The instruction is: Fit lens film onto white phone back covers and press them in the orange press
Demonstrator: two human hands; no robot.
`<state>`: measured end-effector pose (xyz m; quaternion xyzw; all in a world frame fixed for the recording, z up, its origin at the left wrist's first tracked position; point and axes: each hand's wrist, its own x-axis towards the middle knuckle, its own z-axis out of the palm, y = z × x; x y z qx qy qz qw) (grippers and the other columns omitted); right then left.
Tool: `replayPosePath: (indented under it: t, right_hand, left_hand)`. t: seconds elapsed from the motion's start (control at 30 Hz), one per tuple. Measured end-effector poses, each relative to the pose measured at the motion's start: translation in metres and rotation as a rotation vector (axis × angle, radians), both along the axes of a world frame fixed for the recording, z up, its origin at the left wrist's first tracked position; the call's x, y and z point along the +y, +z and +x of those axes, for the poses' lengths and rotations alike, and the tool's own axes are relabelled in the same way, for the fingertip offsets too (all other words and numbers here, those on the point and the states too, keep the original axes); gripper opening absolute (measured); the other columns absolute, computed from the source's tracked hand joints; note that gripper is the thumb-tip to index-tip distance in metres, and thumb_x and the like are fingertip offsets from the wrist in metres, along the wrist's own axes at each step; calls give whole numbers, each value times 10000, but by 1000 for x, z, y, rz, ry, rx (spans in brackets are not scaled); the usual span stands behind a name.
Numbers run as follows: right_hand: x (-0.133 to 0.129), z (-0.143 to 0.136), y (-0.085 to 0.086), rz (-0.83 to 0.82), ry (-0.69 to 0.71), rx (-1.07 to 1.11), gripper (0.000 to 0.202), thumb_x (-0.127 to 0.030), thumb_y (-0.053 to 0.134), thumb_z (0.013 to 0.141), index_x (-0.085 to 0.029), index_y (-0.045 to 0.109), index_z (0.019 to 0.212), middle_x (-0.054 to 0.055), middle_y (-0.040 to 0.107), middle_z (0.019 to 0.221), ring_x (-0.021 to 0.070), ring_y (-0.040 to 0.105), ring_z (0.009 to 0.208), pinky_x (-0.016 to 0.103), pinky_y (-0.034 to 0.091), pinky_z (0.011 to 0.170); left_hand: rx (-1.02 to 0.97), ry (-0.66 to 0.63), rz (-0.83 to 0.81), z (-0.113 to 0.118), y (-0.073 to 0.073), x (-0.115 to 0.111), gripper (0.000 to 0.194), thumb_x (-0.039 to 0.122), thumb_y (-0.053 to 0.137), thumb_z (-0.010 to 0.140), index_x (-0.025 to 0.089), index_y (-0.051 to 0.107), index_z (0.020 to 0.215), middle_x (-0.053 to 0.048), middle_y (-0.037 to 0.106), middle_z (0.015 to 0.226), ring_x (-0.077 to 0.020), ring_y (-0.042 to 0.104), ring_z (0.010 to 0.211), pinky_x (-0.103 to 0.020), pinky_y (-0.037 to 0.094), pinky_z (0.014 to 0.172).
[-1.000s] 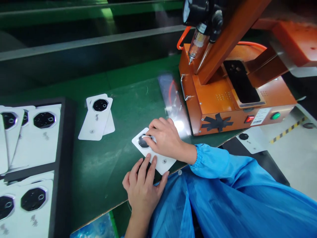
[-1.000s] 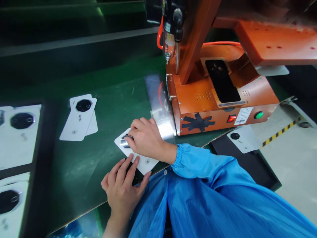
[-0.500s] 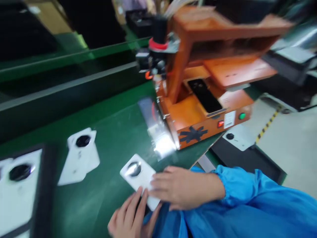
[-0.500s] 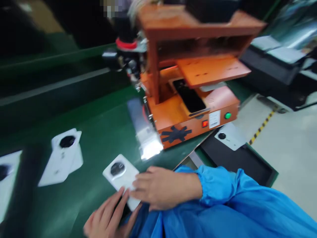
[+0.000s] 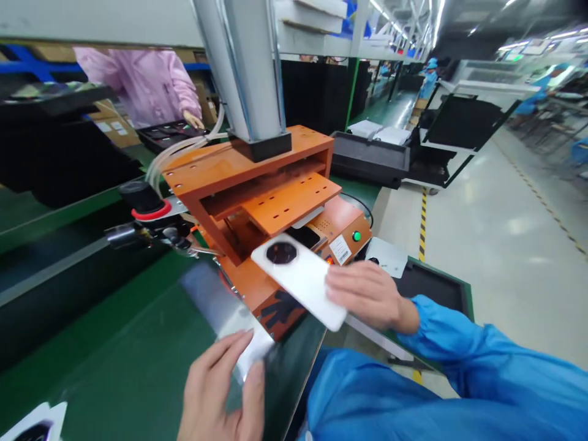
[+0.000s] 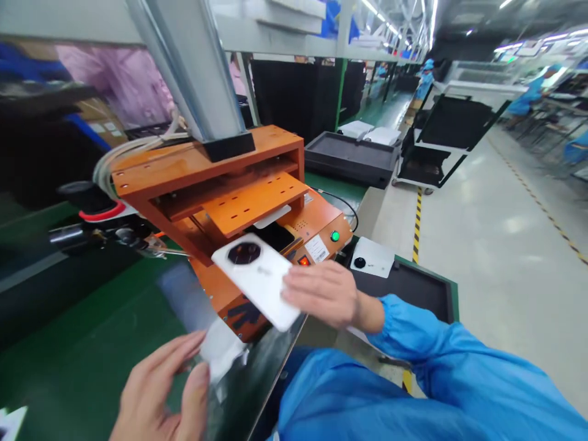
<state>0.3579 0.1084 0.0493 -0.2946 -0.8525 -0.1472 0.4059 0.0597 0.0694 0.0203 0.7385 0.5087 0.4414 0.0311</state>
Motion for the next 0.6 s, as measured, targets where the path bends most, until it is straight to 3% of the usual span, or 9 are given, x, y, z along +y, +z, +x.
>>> replayPosePath:
  t: [0.1, 0.23, 0.43, 0.6]
  right_hand:
    - [53, 14, -18, 62, -81, -16, 327, -152, 476, 1028, -235, 684, 1266, 85, 743, 1228, 197, 673, 1224, 346, 572, 903]
    - [110, 12, -30, -18, -31, -178, 343, -181, 405, 1057, -192, 688, 1249, 108, 733, 1242, 222, 679, 1197, 389, 560, 932]
    - [123, 9, -17, -200, -34, -316, 306, -174, 457, 1038, -189, 695, 1229, 112, 739, 1216, 236, 683, 1156, 410, 545, 953]
    - [127, 16, -12, -342, 9, -223, 287, -181, 499, 1007, -212, 714, 1194, 89, 746, 1196, 227, 685, 1149, 410, 528, 1001]
  left_hand:
    - [47, -111, 22, 34, 7, 31, 295, 268, 595, 957, 212, 635, 1244, -99, 647, 1190, -230, 629, 1095, -390, 489, 1003]
    - [259, -88, 63, 67, 7, 76, 485, 402, 567, 974, 165, 550, 1397, -160, 599, 1383, -325, 545, 1238, -483, 439, 1028]
    - [442, -57, -138, 96, 18, 138, 475, 334, 354, 1024, 182, 549, 1429, -109, 576, 1479, -353, 454, 1358, -558, 377, 1049]
    - [501, -52, -180, 104, 21, 156, 450, 351, 336, 1019, 210, 636, 1323, -117, 687, 1325, -375, 514, 1262, -590, 377, 995]
